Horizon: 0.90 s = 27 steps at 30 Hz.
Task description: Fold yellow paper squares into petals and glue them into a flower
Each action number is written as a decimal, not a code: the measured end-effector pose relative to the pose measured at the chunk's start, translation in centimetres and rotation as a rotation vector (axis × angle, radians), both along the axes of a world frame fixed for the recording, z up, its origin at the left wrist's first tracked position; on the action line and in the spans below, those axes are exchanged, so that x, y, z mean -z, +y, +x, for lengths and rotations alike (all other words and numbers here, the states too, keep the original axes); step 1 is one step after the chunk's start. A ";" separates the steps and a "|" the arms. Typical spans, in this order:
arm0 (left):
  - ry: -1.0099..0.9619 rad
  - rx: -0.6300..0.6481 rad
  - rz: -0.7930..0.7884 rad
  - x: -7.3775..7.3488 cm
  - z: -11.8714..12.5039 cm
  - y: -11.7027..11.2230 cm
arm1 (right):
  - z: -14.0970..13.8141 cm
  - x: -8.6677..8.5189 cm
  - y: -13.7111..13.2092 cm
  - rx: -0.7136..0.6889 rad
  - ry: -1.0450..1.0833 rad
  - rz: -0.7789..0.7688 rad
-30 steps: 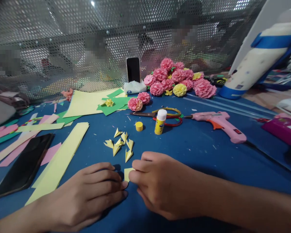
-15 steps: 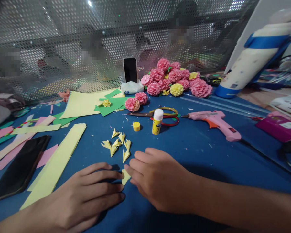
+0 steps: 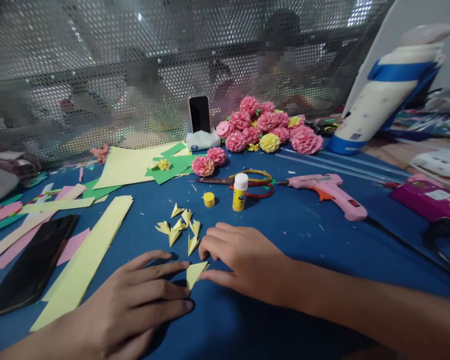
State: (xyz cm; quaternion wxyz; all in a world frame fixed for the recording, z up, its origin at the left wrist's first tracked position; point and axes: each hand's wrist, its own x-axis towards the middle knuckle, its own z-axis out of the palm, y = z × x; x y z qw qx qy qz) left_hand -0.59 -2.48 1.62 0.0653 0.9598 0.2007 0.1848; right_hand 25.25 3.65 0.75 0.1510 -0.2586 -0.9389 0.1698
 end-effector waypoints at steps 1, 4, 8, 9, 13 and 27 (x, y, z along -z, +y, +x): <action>-0.007 -0.008 -0.002 0.0 0.0 0.0 | -0.1 0.1 0.1 0.000 0.010 -0.027; -0.023 -0.017 -0.016 -0.2 0.1 -0.1 | -0.3 0.3 0.1 0.010 0.040 -0.100; -0.045 -0.017 -0.065 -0.5 0.3 -0.1 | -0.4 0.2 0.0 0.034 0.078 -0.190; -0.045 -0.016 -0.073 -0.4 0.4 -0.1 | -0.4 0.2 -0.1 0.037 0.086 -0.201; -0.105 -0.001 -0.019 1.0 0.5 0.0 | -0.4 0.1 -0.1 0.016 0.120 -0.204; -0.064 -0.004 0.092 0.8 0.7 -0.8 | -0.3 0.0 0.4 -0.057 0.129 -0.262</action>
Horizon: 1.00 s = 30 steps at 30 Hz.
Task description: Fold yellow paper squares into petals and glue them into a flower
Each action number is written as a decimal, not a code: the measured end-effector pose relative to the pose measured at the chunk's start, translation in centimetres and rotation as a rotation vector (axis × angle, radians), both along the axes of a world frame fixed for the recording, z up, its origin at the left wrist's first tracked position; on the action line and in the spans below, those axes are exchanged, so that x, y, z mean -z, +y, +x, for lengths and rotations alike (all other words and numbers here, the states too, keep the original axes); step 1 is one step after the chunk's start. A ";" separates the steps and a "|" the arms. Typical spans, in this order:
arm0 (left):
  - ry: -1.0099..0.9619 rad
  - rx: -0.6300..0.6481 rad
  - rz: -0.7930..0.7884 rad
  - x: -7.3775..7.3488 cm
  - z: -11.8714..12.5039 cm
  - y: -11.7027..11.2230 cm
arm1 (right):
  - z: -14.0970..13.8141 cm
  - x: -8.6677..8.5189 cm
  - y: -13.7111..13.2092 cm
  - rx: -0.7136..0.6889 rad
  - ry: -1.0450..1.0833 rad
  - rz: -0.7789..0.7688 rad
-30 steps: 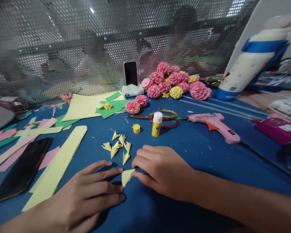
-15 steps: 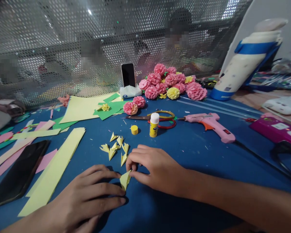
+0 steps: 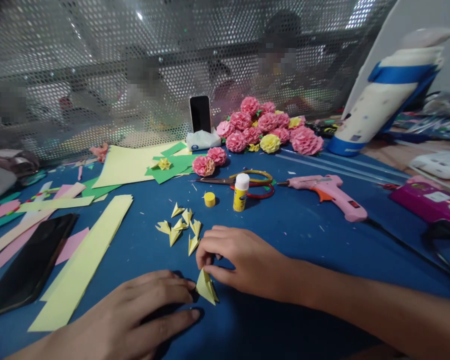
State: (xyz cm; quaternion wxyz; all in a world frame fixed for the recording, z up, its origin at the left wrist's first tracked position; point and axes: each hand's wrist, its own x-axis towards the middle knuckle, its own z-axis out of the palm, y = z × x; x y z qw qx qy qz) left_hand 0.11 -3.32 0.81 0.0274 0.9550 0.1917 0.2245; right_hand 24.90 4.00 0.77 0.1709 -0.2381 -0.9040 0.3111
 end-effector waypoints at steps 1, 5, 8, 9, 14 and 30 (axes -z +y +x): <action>-0.002 -0.017 0.005 0.1 0.0 0.0 | 0.0 0.0 0.0 0.000 0.002 0.002; 0.062 -0.041 0.072 0.8 -0.1 -0.2 | 0.1 -0.1 -0.1 -0.005 -0.002 0.003; 0.109 -0.041 0.110 1.3 -0.1 -0.3 | 0.2 -0.5 -0.2 -0.011 -0.025 0.014; 0.120 -0.044 0.117 1.4 0.0 -0.3 | 0.1 -0.6 -0.3 -0.016 -0.034 0.015; 0.084 -0.081 0.137 1.6 0.5 -0.4 | 0.0 -0.8 -0.1 -0.041 -0.054 0.012; 0.055 -0.129 0.016 0.9 0.6 -0.2 | 0.6 -0.2 0.4 -0.244 -0.024 0.263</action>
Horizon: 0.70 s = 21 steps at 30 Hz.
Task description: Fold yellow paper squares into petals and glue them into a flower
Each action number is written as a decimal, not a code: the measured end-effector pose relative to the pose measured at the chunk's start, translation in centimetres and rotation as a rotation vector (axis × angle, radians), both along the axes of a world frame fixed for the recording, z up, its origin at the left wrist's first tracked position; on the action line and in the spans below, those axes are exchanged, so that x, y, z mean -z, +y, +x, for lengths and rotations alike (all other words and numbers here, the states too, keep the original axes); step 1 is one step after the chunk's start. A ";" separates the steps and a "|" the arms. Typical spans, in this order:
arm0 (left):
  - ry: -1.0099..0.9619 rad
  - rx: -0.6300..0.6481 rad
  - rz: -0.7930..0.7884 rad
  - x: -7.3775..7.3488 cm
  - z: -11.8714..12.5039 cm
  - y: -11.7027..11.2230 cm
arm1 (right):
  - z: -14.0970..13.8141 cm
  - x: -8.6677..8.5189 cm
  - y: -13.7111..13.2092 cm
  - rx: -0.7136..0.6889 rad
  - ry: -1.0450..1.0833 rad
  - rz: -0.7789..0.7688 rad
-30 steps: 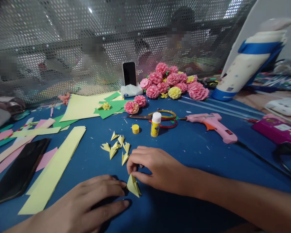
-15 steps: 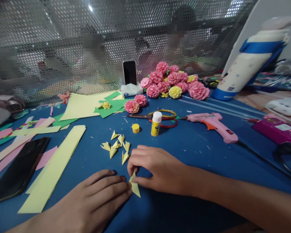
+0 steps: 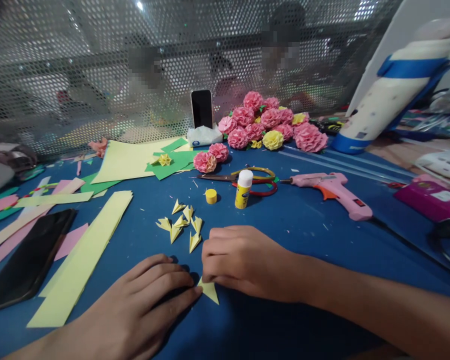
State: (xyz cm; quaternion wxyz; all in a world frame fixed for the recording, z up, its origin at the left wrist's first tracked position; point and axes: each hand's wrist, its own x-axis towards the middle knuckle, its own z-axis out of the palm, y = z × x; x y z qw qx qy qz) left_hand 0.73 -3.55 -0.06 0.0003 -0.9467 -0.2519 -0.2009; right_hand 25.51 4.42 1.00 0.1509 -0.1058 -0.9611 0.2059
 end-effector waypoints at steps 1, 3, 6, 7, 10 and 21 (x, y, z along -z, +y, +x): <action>0.013 0.005 -0.006 -0.1 -0.1 0.0 | 0.1 0.0 0.1 -0.018 -0.001 0.045; 0.037 0.016 -0.018 -0.3 -0.2 0.1 | 0.2 0.1 0.2 -0.043 -0.010 0.129; 0.069 0.020 -0.022 -0.5 -0.4 0.1 | 0.4 0.2 0.3 -0.048 -0.042 0.233; 0.072 0.019 -0.016 -0.5 -0.4 0.1 | 0.4 0.2 0.3 -0.044 -0.054 0.263; 0.064 0.015 0.003 -0.4 -0.5 0.0 | 0.4 0.1 0.2 -0.054 -0.075 0.345; 0.190 0.126 0.214 -0.5 -1.1 0.1 | 1.2 -0.4 -2.8 0.079 -0.185 0.446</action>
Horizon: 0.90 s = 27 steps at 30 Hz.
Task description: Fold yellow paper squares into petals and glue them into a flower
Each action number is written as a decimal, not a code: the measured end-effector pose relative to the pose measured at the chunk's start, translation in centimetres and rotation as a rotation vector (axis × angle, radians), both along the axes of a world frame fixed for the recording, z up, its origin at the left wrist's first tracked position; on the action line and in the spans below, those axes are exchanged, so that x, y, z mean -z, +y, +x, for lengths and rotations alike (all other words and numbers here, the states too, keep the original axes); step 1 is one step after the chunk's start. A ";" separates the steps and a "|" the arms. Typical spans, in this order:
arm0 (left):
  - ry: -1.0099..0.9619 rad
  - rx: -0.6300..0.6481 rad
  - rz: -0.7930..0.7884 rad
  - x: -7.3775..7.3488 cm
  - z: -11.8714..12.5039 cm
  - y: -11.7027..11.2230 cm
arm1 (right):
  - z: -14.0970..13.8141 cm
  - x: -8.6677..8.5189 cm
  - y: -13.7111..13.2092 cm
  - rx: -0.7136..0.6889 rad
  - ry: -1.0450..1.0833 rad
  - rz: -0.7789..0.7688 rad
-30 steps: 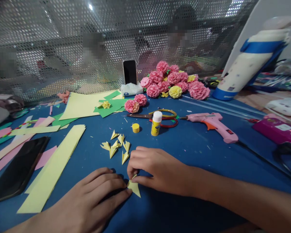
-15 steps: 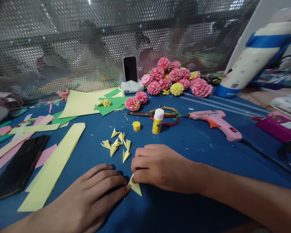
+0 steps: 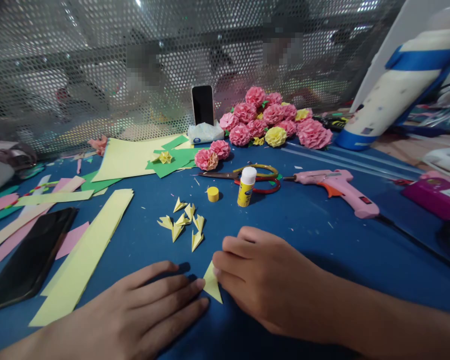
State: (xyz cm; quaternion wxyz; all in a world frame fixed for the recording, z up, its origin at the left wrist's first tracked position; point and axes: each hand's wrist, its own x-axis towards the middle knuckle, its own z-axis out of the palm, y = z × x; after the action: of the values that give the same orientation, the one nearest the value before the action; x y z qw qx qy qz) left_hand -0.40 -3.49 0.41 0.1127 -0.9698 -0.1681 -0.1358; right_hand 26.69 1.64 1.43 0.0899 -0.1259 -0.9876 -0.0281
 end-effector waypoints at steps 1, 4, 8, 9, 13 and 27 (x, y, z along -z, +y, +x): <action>0.027 0.016 0.018 -0.3 0.1 0.0 | 0.1 0.1 -0.3 0.006 0.012 0.004; 0.075 0.046 0.065 -0.9 0.5 0.1 | 0.0 0.4 -0.8 0.006 0.051 -0.005; 0.047 0.049 0.086 -0.6 0.8 0.2 | -0.3 0.4 -1.1 0.119 0.077 -0.031; 0.019 0.042 0.075 -0.4 0.8 0.2 | -0.4 0.3 -1.2 0.149 0.088 -0.049; -0.091 0.005 -0.009 0.4 0.6 0.1 | -0.6 0.1 -1.2 0.202 0.101 -0.219; -0.032 0.010 -0.273 -0.4 0.0 1.0 | -1.4 -1.9 4.4 -0.169 -0.035 -0.367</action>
State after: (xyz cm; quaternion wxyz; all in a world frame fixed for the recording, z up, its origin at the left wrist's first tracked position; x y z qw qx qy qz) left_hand -0.37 -2.50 0.82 -0.0237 -0.9747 -0.1821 -0.1277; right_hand 25.26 6.01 3.34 0.0501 -0.0561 -0.9846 0.1576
